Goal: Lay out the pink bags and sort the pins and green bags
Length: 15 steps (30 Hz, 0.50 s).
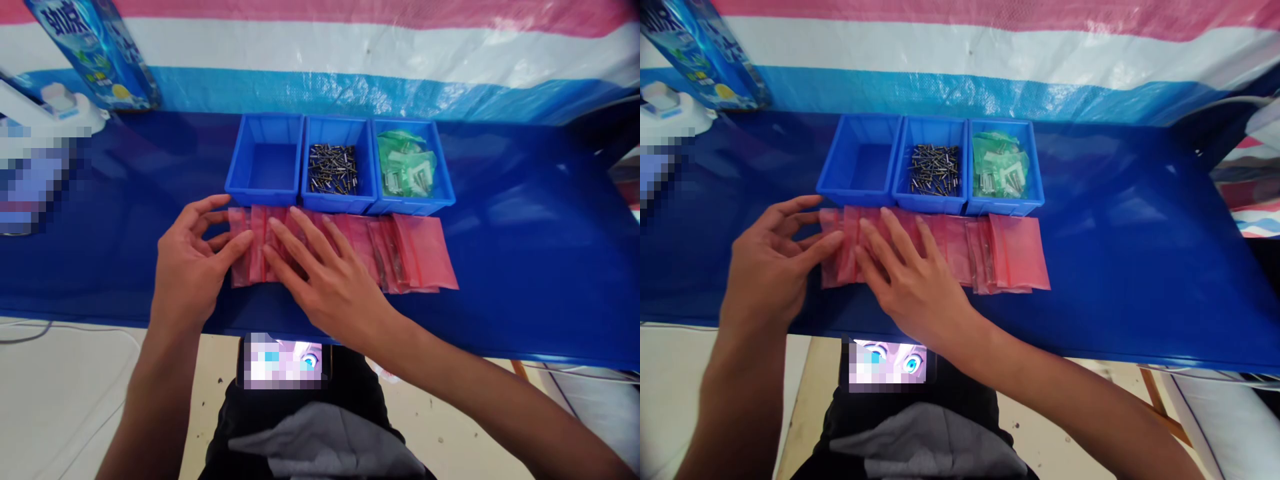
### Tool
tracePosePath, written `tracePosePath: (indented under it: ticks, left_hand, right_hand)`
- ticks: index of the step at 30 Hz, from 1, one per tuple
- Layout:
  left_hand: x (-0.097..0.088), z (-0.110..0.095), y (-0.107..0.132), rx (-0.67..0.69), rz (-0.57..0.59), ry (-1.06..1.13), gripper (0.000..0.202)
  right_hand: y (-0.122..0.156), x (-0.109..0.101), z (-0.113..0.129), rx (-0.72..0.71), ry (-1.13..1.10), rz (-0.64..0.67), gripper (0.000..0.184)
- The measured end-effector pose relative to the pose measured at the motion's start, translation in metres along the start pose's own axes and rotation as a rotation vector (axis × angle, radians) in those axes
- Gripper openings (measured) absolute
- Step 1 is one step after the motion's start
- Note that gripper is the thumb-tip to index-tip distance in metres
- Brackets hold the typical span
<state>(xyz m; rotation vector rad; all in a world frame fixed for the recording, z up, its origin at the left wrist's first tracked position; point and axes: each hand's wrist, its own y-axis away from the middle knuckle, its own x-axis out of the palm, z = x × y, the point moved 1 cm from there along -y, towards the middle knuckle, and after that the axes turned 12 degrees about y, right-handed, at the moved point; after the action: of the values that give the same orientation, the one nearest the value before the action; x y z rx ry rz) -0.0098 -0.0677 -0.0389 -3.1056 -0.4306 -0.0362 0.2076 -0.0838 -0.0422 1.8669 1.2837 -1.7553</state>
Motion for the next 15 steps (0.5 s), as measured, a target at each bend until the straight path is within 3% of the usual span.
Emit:
tracePosePath:
  ticks: [3,6,8,10,12,15]
  left_hand:
    - [-0.002,0.009,0.000,0.035,-0.033,-0.034,0.069]
    - [-0.001,0.009,0.006,0.081,-0.035,-0.182,0.056]
    - [0.000,0.003,0.013,0.245,-0.052,-0.368,0.041]
    - [0.002,-0.004,0.021,0.509,-0.019,-0.559,0.028]
    - [0.005,-0.006,0.028,0.717,0.195,-0.678,0.030]
    - [0.009,0.003,0.033,0.799,0.616,-0.753,0.053]
  right_hand:
    - [0.001,0.002,0.001,-0.029,-0.032,0.020,0.051]
    - [0.006,-0.010,-0.003,-0.021,-0.076,0.022,0.055]
    - [0.016,-0.027,-0.012,0.025,-0.117,0.009,0.061]
    - [0.036,-0.044,-0.028,0.073,-0.156,0.011,0.064]
    - [0.063,-0.056,-0.049,0.148,-0.181,-0.028,0.061]
    - [0.105,-0.056,-0.076,0.174,-0.146,0.023,0.073]
